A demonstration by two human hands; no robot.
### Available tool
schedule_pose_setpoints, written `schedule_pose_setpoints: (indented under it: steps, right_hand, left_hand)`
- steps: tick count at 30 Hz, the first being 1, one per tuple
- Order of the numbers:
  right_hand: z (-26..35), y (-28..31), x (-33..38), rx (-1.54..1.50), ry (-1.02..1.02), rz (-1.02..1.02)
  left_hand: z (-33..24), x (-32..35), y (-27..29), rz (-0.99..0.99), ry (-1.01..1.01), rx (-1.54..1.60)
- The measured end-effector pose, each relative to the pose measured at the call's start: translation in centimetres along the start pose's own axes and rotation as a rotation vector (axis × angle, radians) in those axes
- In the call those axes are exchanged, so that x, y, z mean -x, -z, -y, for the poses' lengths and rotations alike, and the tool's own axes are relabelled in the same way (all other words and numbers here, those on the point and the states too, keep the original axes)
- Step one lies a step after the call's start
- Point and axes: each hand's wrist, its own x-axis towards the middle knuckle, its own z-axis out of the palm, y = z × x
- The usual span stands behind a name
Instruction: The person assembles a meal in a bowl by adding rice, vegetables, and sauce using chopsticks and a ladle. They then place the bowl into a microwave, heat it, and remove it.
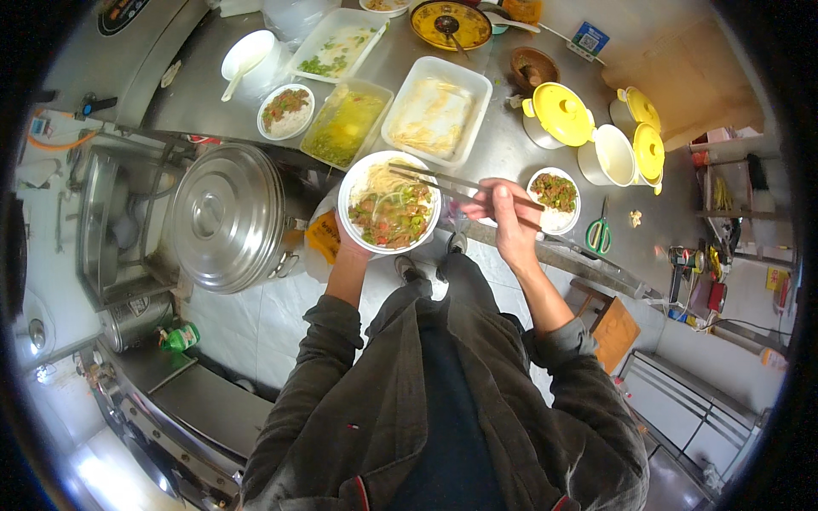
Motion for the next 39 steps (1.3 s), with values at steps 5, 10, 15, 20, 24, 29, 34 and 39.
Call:
schedule_pose_setpoints:
  steps: [5, 10, 15, 20, 24, 29, 34, 39]
  right_hand:
    - [-0.6, 0.6, 0.0, -0.093, 0.000, -0.126]
    - [-1.1, 1.2, 0.8, -0.024, 0.007, -0.140]
    - [-1.1, 1.7, 1.7, -0.025, 0.007, -0.154]
    - [-1.1, 2.0, 1.0, -0.165, 0.064, -0.197]
    - [-3.8, 4.1, -1.3, -0.238, -0.067, -0.289]
    - [-5.9, 3.8, -7.2, 0.027, -0.121, -0.266]
    - [-7.9, 4.7, -13.1, 0.332, -0.178, -0.020]
    - [-10.5, 3.0, -15.2, 0.253, -0.175, 0.209]
  left_hand:
    - [-0.2, 0.1, -0.6, 0.007, -0.038, -0.031]
    - [-0.3, 0.3, 0.2, 0.060, -0.025, 0.039]
    - [-0.4, 0.0, 0.8, -0.044, -0.077, -0.007]
    - [-0.5, 0.2, 0.3, -0.053, -0.068, 0.003]
    - [-0.1, -0.1, -0.4, -0.095, -0.089, -0.134]
    - [-0.7, -0.5, 6.9, -0.037, -0.157, -0.066]
    - [0.1, 0.8, 4.8, -0.064, -0.106, -0.092]
    - [-0.1, 3.1, 6.0, -0.146, -0.095, -0.114]
